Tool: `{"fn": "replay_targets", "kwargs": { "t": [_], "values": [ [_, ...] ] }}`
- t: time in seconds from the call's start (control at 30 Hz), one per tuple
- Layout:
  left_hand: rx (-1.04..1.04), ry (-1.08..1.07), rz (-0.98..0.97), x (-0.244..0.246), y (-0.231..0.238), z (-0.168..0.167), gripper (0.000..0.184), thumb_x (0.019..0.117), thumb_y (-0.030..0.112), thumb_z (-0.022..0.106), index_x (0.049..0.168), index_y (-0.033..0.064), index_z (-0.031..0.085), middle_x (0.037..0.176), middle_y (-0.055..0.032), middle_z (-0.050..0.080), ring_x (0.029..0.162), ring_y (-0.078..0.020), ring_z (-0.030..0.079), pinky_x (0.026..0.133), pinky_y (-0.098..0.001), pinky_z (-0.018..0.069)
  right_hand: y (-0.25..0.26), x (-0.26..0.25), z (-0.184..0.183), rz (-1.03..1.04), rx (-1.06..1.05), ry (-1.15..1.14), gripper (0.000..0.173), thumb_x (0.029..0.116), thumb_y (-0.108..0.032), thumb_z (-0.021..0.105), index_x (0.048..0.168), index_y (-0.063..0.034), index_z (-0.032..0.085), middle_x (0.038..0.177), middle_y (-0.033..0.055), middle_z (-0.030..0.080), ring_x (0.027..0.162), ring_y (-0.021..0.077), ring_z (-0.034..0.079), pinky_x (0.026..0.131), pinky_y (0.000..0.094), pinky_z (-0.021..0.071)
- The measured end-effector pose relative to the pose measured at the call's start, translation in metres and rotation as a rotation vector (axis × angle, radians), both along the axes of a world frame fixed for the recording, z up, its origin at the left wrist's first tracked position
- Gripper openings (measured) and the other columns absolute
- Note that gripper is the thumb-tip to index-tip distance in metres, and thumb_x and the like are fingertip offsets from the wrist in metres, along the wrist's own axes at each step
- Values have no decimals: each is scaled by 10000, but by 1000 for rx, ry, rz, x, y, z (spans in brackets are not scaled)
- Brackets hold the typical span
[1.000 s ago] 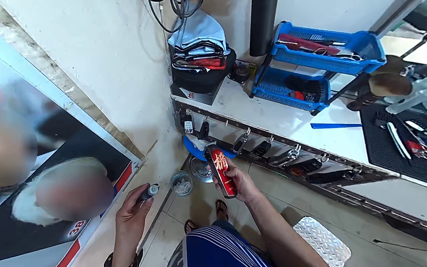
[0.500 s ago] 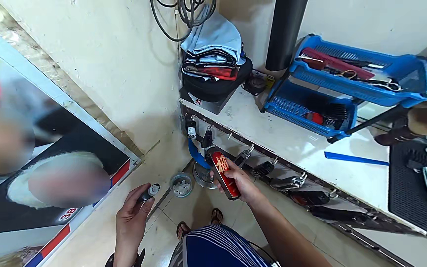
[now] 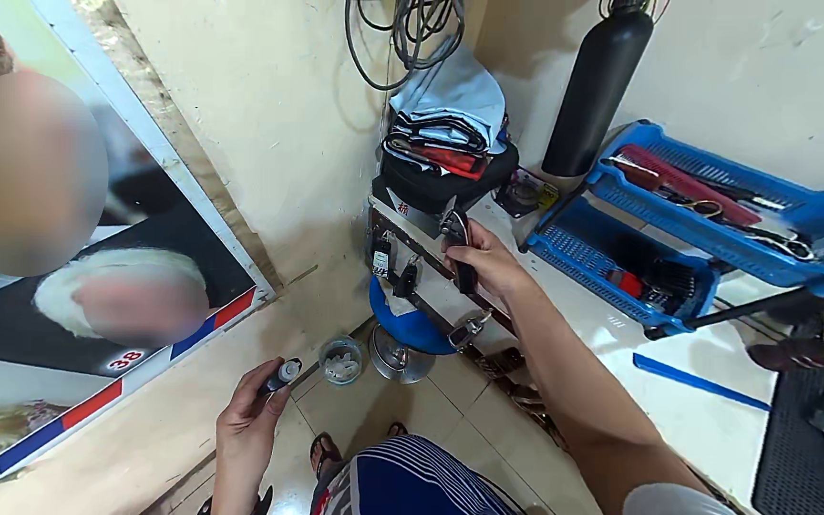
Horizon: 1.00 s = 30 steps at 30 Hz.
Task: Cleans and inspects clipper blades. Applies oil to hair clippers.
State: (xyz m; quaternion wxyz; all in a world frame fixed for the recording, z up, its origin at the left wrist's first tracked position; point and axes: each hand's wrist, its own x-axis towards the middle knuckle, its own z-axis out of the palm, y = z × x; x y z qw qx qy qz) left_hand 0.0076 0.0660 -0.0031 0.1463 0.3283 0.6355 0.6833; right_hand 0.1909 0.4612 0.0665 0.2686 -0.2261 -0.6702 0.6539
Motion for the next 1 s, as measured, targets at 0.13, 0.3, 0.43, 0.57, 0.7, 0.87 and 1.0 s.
{"fn": "replay_targets", "kwargs": {
  "t": [0.13,0.3,0.43,0.57,0.7,0.87,1.0],
  "values": [
    [-14,-17,60,15,-5,-2,384,920,105,717,1287,-1,672,1286,-112,667,1111,-201,676,936,-309,589,29,-18,-11,159,-20,-52,518,862,-128,678,1352,-74,518,971,63,676,771,135,666,701,289,590],
    [-39,-24,126,27,-14,-3,403,918,133,720,1297,4,669,1304,-111,659,1133,-202,669,946,-311,585,41,-32,-18,299,33,-146,553,872,-102,688,1398,-69,520,1058,86,682,862,143,673,783,303,586],
    [-43,-17,167,32,-18,-2,408,916,133,723,1298,3,667,1304,-105,660,1121,-196,674,941,-304,588,38,-39,-14,380,58,-235,509,852,-99,709,1339,-62,564,1016,91,685,823,148,666,755,311,580],
    [-41,-17,180,36,-20,0,407,912,126,732,1295,3,670,1309,-109,658,1123,-196,674,938,-304,589,41,-41,-15,462,72,-288,496,847,-99,710,1323,-64,574,1000,85,688,790,133,659,732,296,574],
    [-43,-11,178,39,-19,2,398,913,132,730,1286,3,676,1300,-110,662,1121,-199,674,938,-306,589,40,-50,-29,518,-41,-199,564,843,-132,690,1375,-55,517,955,72,666,733,122,640,678,277,570],
    [-38,4,174,41,-18,7,396,918,140,729,1290,15,677,1301,-99,663,1127,-195,672,948,-306,585,29,-68,-42,645,-273,-48,529,871,-279,651,1355,-104,530,876,16,641,670,105,621,607,264,563],
    [-59,89,-49,47,2,12,324,939,170,725,1246,66,720,1293,-90,674,1163,-223,659,974,-374,585,9,-78,-35,720,-587,229,438,892,-415,694,1251,-187,585,807,-53,597,594,54,558,533,208,496]
  ]
}}
